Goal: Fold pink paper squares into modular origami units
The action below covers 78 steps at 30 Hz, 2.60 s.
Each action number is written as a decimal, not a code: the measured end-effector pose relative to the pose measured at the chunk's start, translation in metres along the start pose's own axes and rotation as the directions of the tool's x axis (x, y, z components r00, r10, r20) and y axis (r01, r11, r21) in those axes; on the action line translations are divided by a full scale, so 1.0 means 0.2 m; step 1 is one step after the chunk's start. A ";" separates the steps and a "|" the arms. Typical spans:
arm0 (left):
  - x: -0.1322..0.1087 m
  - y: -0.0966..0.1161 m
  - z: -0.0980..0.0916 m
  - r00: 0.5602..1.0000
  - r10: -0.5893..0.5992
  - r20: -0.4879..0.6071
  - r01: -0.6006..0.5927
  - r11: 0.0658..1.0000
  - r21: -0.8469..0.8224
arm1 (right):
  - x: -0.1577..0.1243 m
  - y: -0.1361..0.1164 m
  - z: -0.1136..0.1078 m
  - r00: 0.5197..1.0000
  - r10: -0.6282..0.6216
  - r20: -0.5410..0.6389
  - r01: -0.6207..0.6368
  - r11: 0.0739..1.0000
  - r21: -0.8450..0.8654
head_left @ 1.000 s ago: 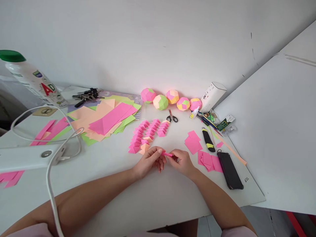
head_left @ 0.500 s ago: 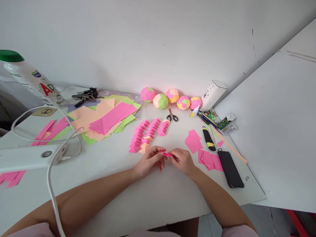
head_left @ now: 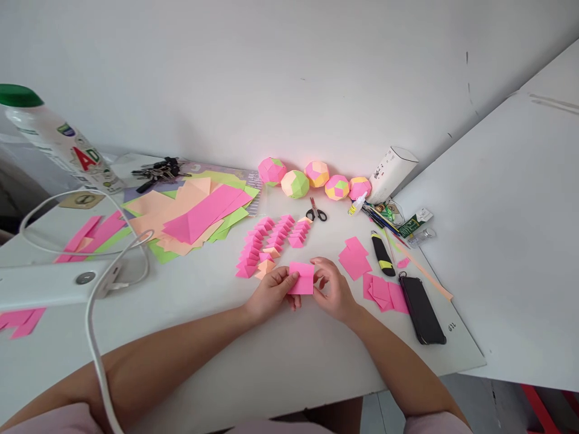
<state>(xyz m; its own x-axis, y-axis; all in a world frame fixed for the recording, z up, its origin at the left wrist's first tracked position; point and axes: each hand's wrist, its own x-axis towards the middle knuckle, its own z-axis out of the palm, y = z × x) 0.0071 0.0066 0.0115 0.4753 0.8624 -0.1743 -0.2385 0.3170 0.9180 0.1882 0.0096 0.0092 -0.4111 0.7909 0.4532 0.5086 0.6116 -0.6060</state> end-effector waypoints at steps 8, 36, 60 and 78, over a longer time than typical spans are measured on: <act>0.00 0.00 0.01 0.998 0.032 -0.060 -0.033 0.999 -0.023 | 0.03 -0.04 -0.03 0.989 -0.039 0.143 0.013 0.984 0.177; -0.01 0.00 0.00 0.998 -0.018 0.058 0.019 1.000 -0.006 | 0.06 -0.09 -0.04 0.993 0.121 0.014 -0.121 0.960 0.253; -0.01 -0.02 0.00 0.994 0.002 0.105 -0.008 0.999 0.053 | 0.07 -0.12 -0.04 0.973 0.231 0.006 -0.217 0.903 0.370; -0.01 -0.02 0.00 0.994 -0.012 0.111 0.005 0.998 0.059 | 0.06 -0.13 -0.04 0.958 0.285 0.031 -0.276 0.889 0.365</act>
<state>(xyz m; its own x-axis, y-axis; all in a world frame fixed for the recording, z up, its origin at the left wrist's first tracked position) 0.0076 0.0029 0.0084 0.5687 0.8097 -0.1446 -0.1857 0.2977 0.9364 0.1757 0.0039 0.0351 -0.2729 0.9313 0.2411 0.2900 0.3186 -0.9024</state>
